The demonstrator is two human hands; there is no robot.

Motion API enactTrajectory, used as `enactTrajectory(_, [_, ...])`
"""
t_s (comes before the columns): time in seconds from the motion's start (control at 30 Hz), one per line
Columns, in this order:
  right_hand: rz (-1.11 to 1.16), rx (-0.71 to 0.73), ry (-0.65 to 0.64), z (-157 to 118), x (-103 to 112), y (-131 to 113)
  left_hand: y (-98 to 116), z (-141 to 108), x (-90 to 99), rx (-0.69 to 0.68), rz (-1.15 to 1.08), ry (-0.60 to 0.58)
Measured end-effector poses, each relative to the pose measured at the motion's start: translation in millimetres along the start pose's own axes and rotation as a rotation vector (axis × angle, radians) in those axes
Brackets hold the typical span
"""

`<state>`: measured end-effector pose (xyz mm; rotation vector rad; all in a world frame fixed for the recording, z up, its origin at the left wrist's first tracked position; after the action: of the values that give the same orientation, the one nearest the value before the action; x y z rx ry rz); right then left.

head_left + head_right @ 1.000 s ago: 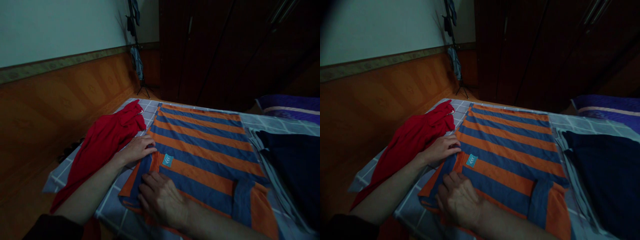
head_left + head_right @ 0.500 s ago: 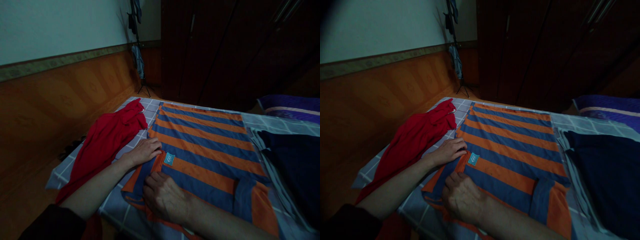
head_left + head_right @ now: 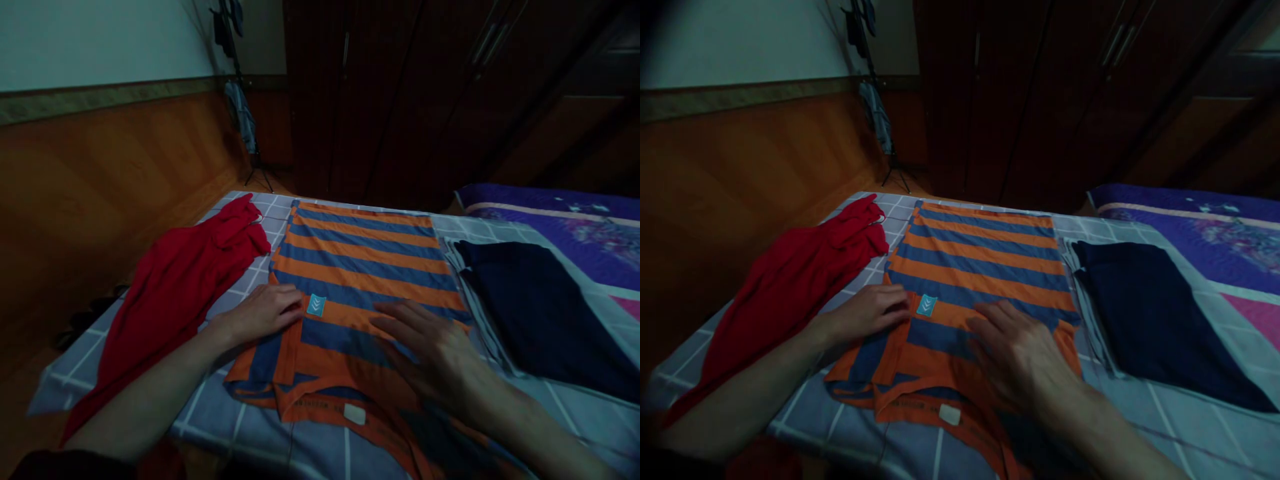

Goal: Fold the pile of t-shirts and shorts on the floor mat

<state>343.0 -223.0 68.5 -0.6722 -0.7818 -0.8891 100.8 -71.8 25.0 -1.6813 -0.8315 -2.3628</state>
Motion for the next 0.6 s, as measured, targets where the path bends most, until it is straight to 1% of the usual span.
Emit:
enactTrajectory(0.07, [-0.108,-0.069,0.054,-39.0,20.4,7.1,9.8,-11.5,8.3,-0.047,0.006,-0.041])
enactTrajectory(0.13, [-0.214,-0.122,0.089,-78.6,36.3,8.5,18.3,-26.8,14.4,-0.093,0.004,-0.083])
enactTrajectory(0.2, [-0.292,-0.162,0.095,-111.9,44.5,4.6,23.4,-42.1,17.3,-0.116,-0.008,-0.109])
enactTrajectory(0.27, [-0.323,-0.186,0.071,-134.3,43.1,-2.6,25.3,-53.2,17.0,-0.112,-0.023,-0.133])
enactTrajectory(0.37, [-0.336,-0.205,0.037,-147.2,27.2,-12.2,26.6,-59.0,13.2,-0.12,-0.039,-0.171])
enactTrajectory(0.47, [-0.369,-0.222,0.072,-148.5,11.4,-14.5,29.3,-59.7,11.3,-0.149,-0.03,-0.195])
enactTrajectory(0.53, [-0.338,-0.243,0.082,-151.1,7.8,-13.3,29.9,-64.5,11.7,-0.143,-0.022,-0.221])
enactTrajectory(0.6, [-0.286,-0.276,0.062,-156.8,9.9,-12.3,27.8,-74.6,11.1,-0.123,-0.009,-0.242])
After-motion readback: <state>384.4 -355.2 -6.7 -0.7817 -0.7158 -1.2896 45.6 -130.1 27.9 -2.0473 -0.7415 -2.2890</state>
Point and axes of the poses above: each hand's wrist, its own z-axis towards the middle knuckle, its own x-axis out of the back of the hand, y = z × x, the point moved 1 cm from there along z, towards the middle knuckle, and after that the axes turned 13 degrees about y, right-handed, at the moved point
